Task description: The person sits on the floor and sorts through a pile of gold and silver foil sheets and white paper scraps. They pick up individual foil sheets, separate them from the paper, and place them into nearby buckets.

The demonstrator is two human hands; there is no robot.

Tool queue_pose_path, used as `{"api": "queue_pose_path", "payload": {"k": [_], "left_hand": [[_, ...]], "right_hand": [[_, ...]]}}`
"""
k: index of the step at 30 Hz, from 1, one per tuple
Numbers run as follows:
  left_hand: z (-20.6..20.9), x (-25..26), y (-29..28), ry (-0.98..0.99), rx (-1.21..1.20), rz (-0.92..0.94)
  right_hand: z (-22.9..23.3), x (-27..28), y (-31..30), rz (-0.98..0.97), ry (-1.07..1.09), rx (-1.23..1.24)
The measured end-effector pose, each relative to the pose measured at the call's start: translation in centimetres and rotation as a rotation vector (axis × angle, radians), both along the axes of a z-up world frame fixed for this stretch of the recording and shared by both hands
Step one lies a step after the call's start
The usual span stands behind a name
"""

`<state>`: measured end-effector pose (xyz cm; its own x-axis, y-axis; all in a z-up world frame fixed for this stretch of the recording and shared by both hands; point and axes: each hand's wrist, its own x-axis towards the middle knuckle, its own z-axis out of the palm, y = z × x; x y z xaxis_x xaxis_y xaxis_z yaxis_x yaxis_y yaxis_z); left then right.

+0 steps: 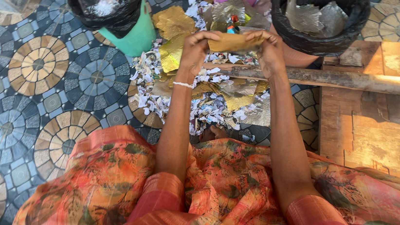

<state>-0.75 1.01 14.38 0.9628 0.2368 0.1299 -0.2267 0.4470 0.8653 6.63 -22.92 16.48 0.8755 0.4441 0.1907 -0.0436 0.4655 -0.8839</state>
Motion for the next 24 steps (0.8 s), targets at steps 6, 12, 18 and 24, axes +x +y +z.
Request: {"api": "queue_pose_path", "payload": {"k": [6, 12, 18, 24], "left_hand": [[0.1, -0.9, 3.1, -0.030, -0.097, 0.121], [0.8, -1.8, 4.5, -0.050, -0.128, 0.102], [-1.7, -1.3, 5.9, -0.009, -0.104, 0.171], [-10.4, 1.7, 10.2, -0.043, 0.415, 0.475]], "right_hand": [[-0.5, 5.9, -4.7, -0.879, -0.334, -0.307], [-1.7, 10.9, -10.8, -0.952, -0.811, -1.243], [-2.5, 12.1, -14.0, -0.994, -1.142, -1.139], [0.6, 9.6, -14.2, -0.977, -0.861, -0.701]]}}
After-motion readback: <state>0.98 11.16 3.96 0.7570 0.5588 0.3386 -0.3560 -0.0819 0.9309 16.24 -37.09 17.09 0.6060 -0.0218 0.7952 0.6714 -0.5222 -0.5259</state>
